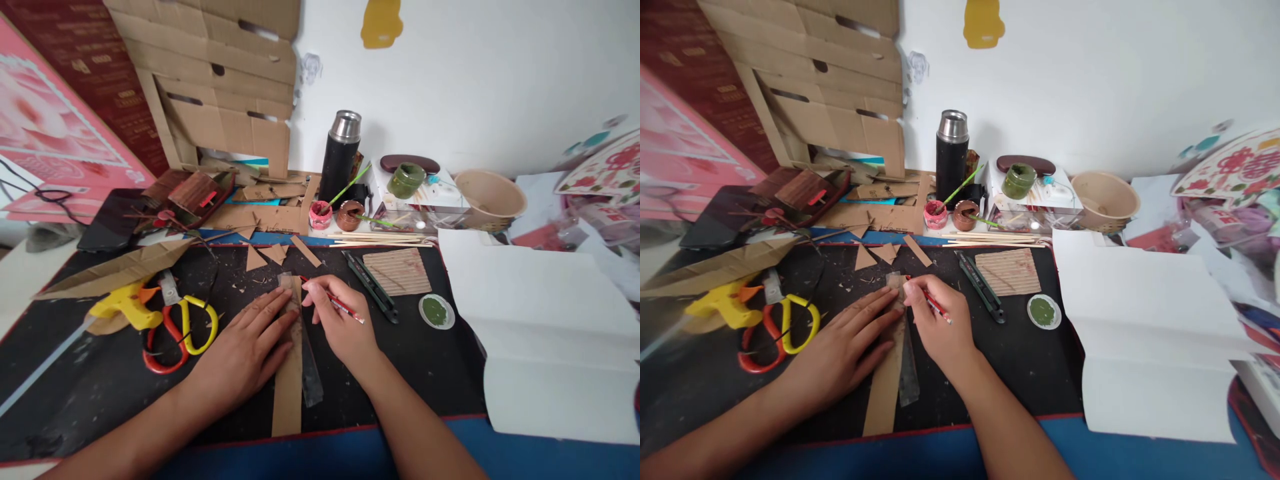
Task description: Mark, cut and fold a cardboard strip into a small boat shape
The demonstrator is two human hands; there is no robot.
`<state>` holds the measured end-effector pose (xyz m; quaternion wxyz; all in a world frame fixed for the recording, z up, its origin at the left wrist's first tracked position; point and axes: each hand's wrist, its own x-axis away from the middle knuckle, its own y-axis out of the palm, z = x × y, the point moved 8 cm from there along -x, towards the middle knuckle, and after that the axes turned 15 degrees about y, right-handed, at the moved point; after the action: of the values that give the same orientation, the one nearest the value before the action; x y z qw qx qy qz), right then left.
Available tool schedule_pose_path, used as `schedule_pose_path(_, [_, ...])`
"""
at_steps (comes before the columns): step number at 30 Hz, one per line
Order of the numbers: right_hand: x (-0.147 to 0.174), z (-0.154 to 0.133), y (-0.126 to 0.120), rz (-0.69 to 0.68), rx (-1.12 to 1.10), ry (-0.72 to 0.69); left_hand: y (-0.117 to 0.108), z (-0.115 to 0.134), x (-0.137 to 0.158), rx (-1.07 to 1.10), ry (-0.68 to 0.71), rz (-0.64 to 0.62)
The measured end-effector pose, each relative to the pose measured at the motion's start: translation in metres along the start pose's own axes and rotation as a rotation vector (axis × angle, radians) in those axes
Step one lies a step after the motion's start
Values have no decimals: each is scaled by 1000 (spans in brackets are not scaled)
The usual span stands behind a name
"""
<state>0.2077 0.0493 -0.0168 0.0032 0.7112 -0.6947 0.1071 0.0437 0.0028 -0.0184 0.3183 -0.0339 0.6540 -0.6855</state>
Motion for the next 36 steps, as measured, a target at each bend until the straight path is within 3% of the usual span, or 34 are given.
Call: schedule_pose_path(36, [-5,5,-3,20,-16,58,4,0,1,16,-14,-6])
